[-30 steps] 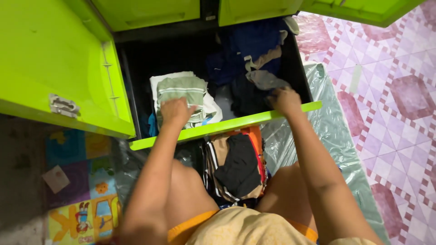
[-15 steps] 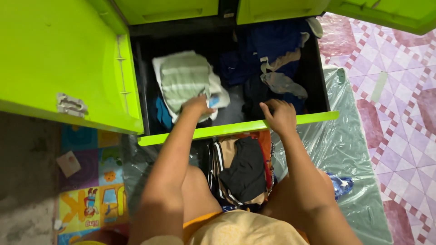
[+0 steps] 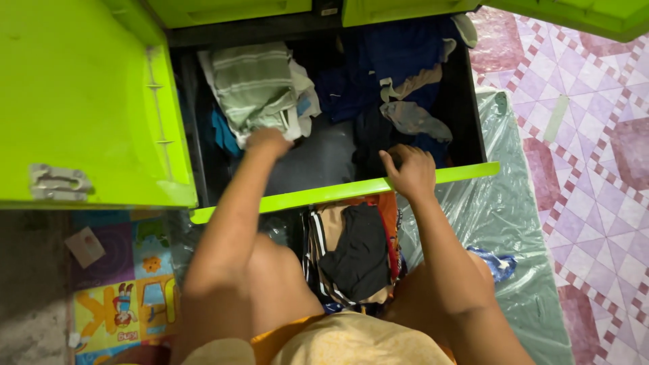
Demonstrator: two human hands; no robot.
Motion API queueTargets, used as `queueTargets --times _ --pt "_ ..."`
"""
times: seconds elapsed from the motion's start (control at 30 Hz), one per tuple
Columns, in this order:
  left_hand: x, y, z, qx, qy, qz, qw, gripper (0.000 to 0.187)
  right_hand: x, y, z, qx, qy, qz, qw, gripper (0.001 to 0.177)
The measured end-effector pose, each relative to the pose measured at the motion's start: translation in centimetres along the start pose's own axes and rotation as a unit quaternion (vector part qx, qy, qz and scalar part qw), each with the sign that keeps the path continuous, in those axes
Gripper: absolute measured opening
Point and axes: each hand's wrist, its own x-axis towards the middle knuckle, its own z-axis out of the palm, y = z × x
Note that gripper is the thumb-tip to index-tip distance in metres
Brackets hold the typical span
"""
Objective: The person sits on the floor and folds various garments, including a blue star-patterned cloth, a blue shirt, a white shirt, and a black shirt, then places them into a green storage cabinet.
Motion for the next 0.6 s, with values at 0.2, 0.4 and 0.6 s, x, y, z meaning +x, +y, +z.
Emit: queueTargets --times 0.2,0.4,0.6 --pt "3.4 -3.9 0.9 0.064 0.1 0.006 0.993 0.062 0.1 0.3 0.2 -0.001 -0.008 0.004 1.0 0.032" --pt "-4.9 1.9 -3.0 0.006 0.121 0.051 0.991 0.048 -0.4 1.5 1.0 0.007 0.033 -0.019 0.999 0.032" --pt "-18.1 10.0 2.8 -0.443 0.199 0.387 0.784 0.022 -0.9 2.0 0.7 0.067 0.081 -0.096 0.99 0.02"
